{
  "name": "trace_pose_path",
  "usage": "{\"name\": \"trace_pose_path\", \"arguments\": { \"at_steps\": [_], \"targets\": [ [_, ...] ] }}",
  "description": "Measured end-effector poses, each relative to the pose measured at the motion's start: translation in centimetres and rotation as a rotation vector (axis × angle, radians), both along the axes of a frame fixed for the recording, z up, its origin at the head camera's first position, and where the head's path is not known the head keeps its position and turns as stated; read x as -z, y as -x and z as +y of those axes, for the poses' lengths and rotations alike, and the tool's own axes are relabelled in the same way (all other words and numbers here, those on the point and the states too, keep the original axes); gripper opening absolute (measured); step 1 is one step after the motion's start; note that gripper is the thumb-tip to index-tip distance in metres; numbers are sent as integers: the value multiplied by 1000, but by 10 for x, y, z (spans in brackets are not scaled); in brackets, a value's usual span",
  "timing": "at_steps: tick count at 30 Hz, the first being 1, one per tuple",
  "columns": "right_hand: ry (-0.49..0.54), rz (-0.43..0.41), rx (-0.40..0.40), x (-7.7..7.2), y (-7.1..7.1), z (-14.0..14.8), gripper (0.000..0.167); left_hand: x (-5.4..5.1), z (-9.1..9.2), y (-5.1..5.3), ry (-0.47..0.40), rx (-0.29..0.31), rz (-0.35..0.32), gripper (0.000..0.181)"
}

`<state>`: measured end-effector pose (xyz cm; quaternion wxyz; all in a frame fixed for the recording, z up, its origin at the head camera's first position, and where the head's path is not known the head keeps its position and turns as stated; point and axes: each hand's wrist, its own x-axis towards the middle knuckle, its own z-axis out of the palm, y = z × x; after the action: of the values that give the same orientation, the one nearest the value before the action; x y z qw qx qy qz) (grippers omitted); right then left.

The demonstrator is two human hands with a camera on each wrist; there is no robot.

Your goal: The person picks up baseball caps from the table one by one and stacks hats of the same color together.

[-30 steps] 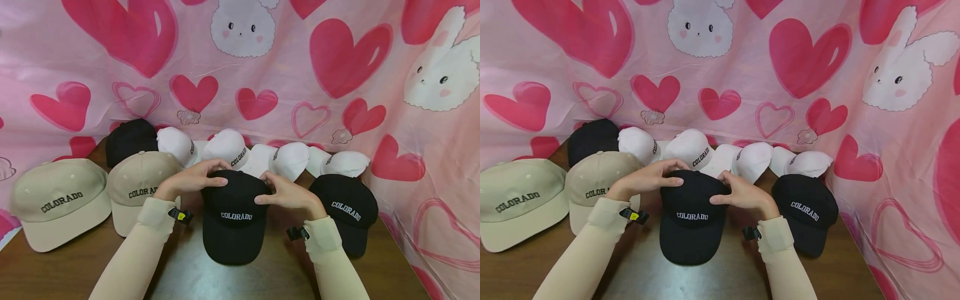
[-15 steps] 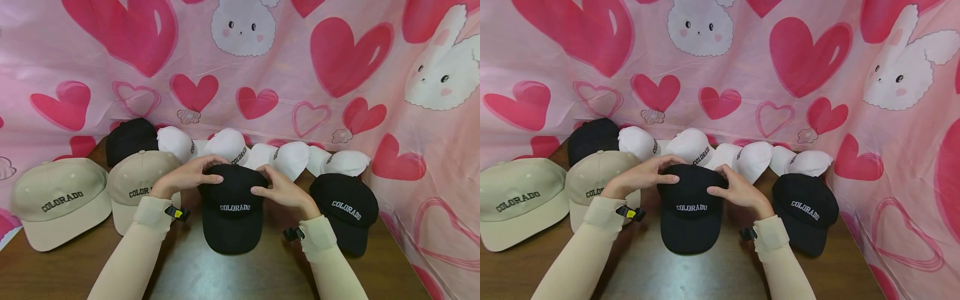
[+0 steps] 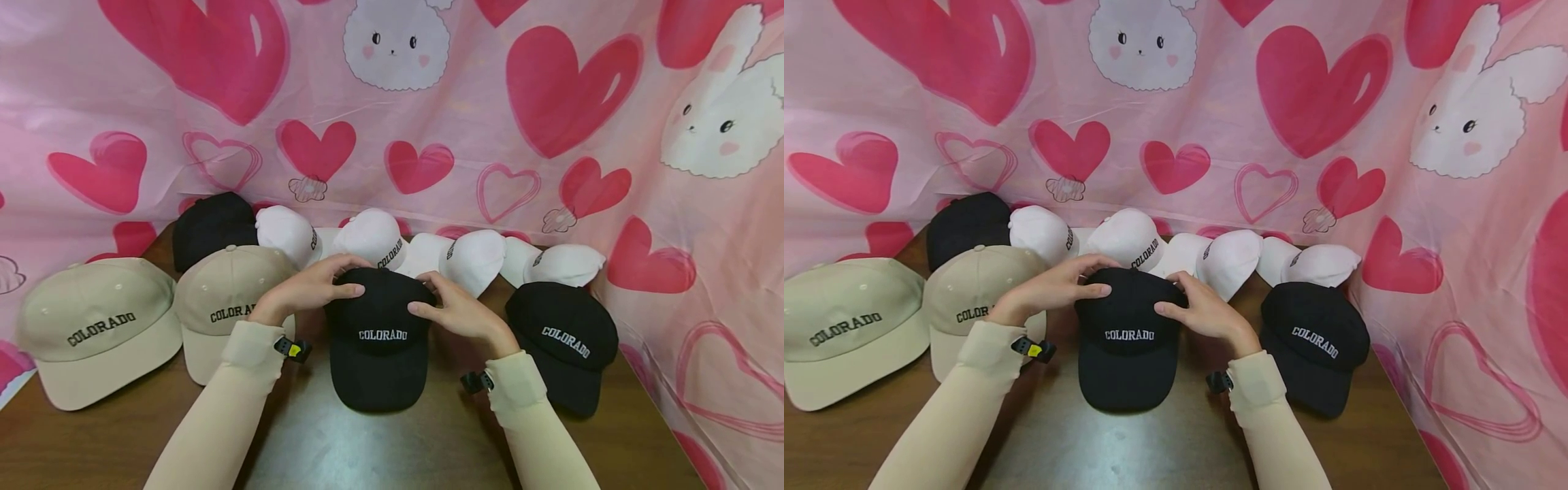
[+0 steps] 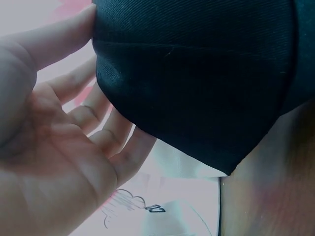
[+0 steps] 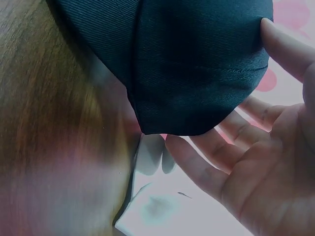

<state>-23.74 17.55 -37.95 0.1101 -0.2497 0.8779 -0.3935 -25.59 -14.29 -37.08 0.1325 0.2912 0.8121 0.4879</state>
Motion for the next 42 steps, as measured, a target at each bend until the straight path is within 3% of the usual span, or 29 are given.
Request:
{"name": "trace_pose_path", "arguments": {
  "at_steps": [14,23,32,42],
  "targets": [
    [-117,45,4,0,1,-3,53,3,3,0,83,-23,6,43],
    [-126,23,13,4,3,-2,58,6,6,-1,112,-72,31,43],
    [-137,19,31,3,5,1,63,8,12,1,144,-83,121,45],
    [-132,21,30,2,5,2,61,8,12,0,135,-89,122,47]
  ]
}}
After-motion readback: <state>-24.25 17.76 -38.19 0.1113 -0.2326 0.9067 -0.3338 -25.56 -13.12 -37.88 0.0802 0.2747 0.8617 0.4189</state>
